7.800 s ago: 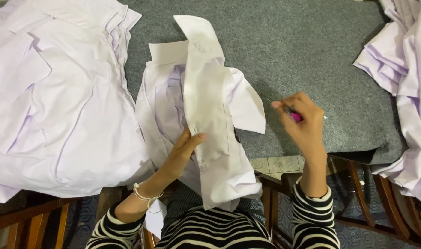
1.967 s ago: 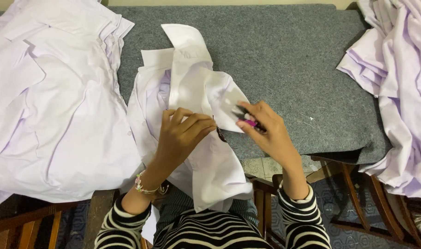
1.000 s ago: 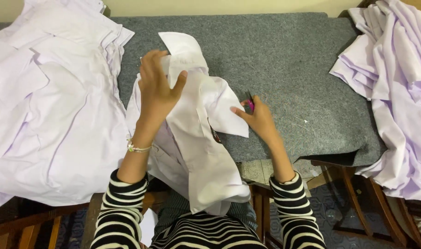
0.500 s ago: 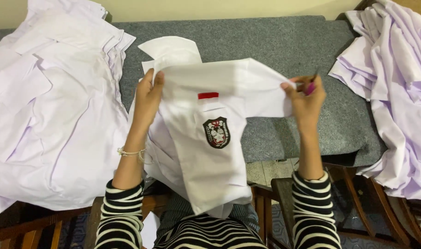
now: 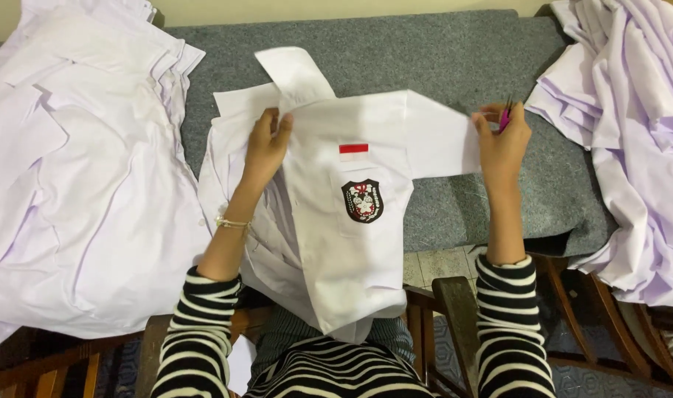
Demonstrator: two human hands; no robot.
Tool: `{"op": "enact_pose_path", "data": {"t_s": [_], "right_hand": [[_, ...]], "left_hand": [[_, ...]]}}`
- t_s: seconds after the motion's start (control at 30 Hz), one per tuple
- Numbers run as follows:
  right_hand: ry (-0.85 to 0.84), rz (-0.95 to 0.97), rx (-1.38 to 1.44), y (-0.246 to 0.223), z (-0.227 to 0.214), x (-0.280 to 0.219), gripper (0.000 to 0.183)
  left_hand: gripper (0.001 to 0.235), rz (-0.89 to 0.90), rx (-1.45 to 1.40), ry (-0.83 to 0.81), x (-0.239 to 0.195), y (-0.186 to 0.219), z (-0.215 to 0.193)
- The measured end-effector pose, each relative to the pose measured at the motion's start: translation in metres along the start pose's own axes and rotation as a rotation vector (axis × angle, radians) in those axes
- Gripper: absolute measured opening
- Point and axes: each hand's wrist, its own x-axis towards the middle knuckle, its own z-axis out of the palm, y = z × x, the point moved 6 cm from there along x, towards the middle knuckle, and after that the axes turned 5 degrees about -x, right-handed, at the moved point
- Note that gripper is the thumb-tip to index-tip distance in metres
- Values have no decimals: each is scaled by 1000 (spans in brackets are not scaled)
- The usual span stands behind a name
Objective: The person sits with a white shirt in their lap and uses small scissors to trim loose threads from the collar, sleeves, and hem. They turn the shirt over to access different areas and continue cutting stray threads from the fabric.
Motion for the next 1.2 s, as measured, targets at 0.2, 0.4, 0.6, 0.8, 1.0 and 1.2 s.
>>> {"op": "enact_pose_path", "data": {"t_s": [0.2,0.4,0.6,0.8,1.0,1.2], "right_hand": [[-95,44,-109,-12,2,-37,28],[-667,185,8,-72,38,-105,38],[-702,351,181,-46,42,-123,34],[-517,342,255,-16,16,-108,35],[-225,304,188,34,-8,-76,35],[-141,93,-179,18,0,-68,26]], "left_hand": [[54,-29,-44,-197,-18,25,-1],[32,-5,-255,-276,-36,44,2],[31,-74,-375,-288,-34,-16,9],[39,24,-201,-172,-51,43,-6],[17,452,401,153,-56,70,-80],[53,-84,504,67,-60,-27,-110]]}}
